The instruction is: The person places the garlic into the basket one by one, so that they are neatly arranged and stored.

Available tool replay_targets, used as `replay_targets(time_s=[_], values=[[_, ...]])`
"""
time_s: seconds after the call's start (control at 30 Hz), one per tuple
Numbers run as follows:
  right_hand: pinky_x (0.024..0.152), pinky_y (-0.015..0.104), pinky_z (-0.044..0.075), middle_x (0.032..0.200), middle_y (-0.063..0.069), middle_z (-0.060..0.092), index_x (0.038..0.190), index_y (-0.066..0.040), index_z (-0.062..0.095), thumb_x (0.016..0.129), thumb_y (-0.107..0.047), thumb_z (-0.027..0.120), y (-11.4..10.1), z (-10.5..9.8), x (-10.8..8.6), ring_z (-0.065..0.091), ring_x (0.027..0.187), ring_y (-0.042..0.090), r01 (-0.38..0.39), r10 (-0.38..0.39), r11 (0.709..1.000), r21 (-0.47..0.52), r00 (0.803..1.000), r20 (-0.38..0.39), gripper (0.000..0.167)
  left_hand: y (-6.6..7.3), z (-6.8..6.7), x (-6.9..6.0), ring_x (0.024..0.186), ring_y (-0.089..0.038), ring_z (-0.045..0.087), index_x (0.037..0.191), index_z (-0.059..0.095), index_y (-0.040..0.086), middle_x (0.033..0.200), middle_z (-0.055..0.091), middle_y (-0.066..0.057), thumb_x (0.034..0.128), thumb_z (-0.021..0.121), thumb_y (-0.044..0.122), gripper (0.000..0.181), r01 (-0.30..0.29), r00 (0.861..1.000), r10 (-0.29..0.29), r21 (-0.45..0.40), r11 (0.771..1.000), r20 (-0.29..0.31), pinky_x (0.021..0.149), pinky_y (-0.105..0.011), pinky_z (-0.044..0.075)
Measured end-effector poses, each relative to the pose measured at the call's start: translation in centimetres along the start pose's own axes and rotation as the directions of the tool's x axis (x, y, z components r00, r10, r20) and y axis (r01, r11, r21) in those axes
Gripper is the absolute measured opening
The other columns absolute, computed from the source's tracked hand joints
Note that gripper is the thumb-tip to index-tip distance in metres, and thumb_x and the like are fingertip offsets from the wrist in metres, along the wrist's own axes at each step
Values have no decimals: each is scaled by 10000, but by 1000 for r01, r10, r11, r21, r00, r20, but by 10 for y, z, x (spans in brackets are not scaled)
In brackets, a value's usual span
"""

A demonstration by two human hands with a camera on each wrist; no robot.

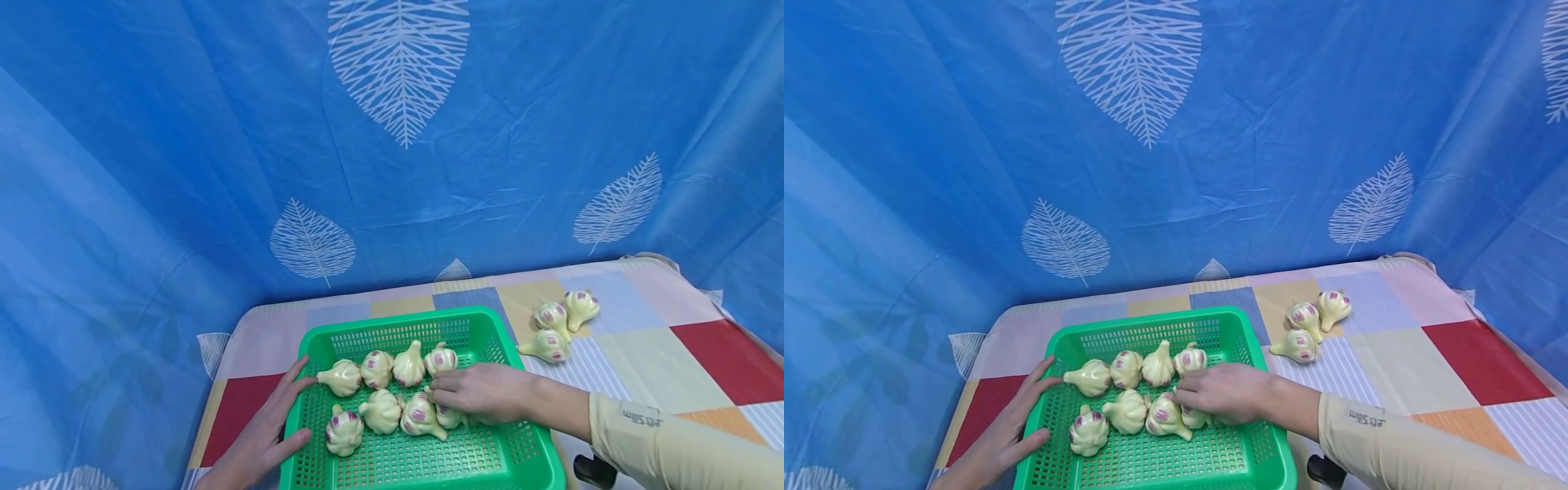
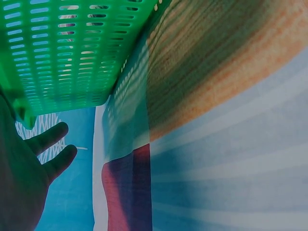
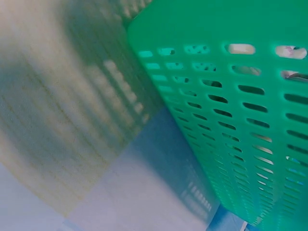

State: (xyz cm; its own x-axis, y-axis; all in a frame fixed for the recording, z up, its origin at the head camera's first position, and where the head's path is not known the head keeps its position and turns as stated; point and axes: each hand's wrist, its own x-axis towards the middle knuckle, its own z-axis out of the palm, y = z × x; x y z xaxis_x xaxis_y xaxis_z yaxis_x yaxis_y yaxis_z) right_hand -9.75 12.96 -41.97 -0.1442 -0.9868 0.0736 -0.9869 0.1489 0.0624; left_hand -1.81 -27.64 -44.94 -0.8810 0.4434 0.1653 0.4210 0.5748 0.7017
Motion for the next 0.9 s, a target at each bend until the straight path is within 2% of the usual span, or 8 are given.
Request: replay_targets(time_s=[0.1, 0.23, 0.33, 0.47, 0.63, 0.73, 0.87, 0.9], values=[[970, 315, 518, 1354, 65, 609, 1335, -102, 567, 816, -109, 811, -1, -5, -3, 556, 1287, 212, -32, 32, 999, 0, 998, 45, 573, 0, 0, 0, 1472, -42, 122, 1544, 359, 222, 1678, 99, -35, 967, 638, 186, 642, -4, 1000, 4, -11, 1000, 5, 941, -355, 541], [970, 351, 523, 1416, 83, 569, 1371, -86, 562, 796, -309, 866, -1, -16, -9, 512, 1337, 236, -75, 72, 996, 53, 996, 49, 688, -2, -1, 0, 1474, -45, 111, 1548, 346, 218, 1677, 88, -55, 973, 628, 174, 642, -18, 1000, 18, -13, 1000, 12, 937, -350, 543], [966, 396, 528, 1456, 99, 538, 1392, -78, 553, 879, -413, 781, -1, -22, -16, 488, 1360, 251, -124, 123, 986, 113, 992, 22, 654, -3, -1, 0, 1472, -45, 113, 1550, 343, 219, 1677, 87, -58, 974, 625, 171, 643, -19, 1000, 19, -15, 1000, 16, 927, -344, 548], [999, 469, 501, 1493, 96, 509, 1414, -88, 555, 942, -481, 680, -1, -30, -28, 440, 1398, 281, -217, 226, 954, 209, 974, -22, 627, -3, 0, 0, 1468, -21, 99, 1555, 334, 220, 1677, 78, -62, 981, 617, 163, 642, -16, 1000, 16, -31, 999, 24, 921, -335, 550], [1027, 491, 474, 1493, 57, 517, 1457, -126, 540, 969, -501, 630, -3, -31, -43, 421, 1412, 278, -278, 315, 921, 273, 943, -102, 622, -2, 0, 1, 1465, -11, 89, 1556, 332, 225, 1679, 72, -59, 986, 610, 156, 639, -13, 1000, 14, -36, 999, 27, 928, -338, 547], [1121, 410, 384, 1532, 40, 471, 1508, -164, 480, 972, -485, 633, -8, -24, -56, 401, 1425, 288, -304, 358, 911, 277, 918, -171, 644, -1, 0, 1, 1478, -39, 91, 1555, 334, 237, 1680, 77, -48, 988, 611, 163, 636, -8, 1000, 8, -9, 1000, 22, 954, -364, 537], [1205, 265, 149, 1588, 26, 389, 1564, -194, 387, 930, -393, 723, -15, -13, -72, 314, 1470, 313, -359, 445, 871, 334, 865, -231, 744, 0, 0, 1, 1485, -60, 84, 1556, 328, 235, 1680, 74, -47, 994, 609, 160, 633, 1, 1000, -1, 0, 1000, 26, 966, -380, 530], [1208, 294, 165, 1600, 29, 371, 1573, -199, 368, 916, -366, 743, -17, -11, -76, 284, 1484, 306, -380, 475, 853, 357, 850, -228, 774, 0, 0, 1, 1481, -54, 88, 1555, 332, 234, 1680, 78, -42, 992, 611, 159, 633, 8, 1000, -8, -12, 1000, 24, 958, -372, 535]])
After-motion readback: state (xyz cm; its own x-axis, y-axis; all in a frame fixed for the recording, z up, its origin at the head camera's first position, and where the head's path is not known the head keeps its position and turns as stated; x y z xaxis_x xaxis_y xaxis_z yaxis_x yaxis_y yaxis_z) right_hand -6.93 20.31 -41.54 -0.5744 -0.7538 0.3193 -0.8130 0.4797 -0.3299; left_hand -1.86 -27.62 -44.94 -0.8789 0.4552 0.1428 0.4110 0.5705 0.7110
